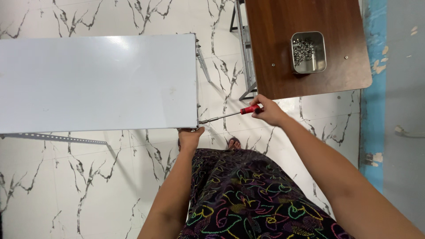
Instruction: The person uses a red-handled screwdriver to tighten screws on a white metal shelf frame, then places a white shelf panel onto the frame and secures it with additional screws. The person handles screws, a metal frame, and a shelf panel.
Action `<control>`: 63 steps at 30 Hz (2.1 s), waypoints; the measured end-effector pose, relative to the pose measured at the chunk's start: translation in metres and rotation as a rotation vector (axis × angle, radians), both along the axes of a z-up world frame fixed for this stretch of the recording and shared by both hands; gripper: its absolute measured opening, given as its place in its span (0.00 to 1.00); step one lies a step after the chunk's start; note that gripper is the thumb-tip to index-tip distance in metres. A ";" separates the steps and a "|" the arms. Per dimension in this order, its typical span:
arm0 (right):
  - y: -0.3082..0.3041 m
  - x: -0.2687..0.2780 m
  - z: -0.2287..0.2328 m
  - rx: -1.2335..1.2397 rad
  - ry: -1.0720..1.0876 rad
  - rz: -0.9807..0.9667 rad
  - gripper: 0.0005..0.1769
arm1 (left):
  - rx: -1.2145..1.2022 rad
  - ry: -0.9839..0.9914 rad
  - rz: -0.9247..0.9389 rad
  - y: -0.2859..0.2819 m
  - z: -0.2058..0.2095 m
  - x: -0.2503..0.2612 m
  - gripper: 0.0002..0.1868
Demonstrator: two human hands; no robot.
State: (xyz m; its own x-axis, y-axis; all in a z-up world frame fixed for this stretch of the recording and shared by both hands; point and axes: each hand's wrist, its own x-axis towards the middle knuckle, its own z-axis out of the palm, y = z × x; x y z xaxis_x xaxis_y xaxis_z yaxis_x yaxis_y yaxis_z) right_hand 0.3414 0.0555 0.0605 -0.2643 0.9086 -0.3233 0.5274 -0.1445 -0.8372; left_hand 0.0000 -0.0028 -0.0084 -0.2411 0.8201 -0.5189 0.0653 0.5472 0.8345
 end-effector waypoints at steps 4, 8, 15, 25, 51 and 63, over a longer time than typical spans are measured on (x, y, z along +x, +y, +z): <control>-0.025 -0.002 0.019 0.111 0.006 -0.111 0.21 | 0.109 -0.094 0.042 0.004 -0.003 0.002 0.24; -0.032 0.026 0.038 -0.031 0.020 -0.375 0.13 | -0.028 0.008 -0.021 0.002 0.003 0.000 0.21; -0.011 0.076 0.010 -0.330 0.477 -0.868 0.24 | 0.021 -0.098 0.005 0.003 0.018 0.000 0.23; 0.010 0.075 -0.036 -0.362 0.506 -1.126 0.23 | -0.180 -0.122 -0.119 0.001 -0.021 -0.032 0.21; 0.054 0.021 0.015 0.350 -1.120 -0.075 0.09 | -0.399 -0.187 -0.161 0.006 -0.005 -0.072 0.14; 0.024 -0.062 -0.037 0.044 -0.039 -0.342 0.10 | -0.595 -0.077 -0.725 0.025 0.123 -0.092 0.11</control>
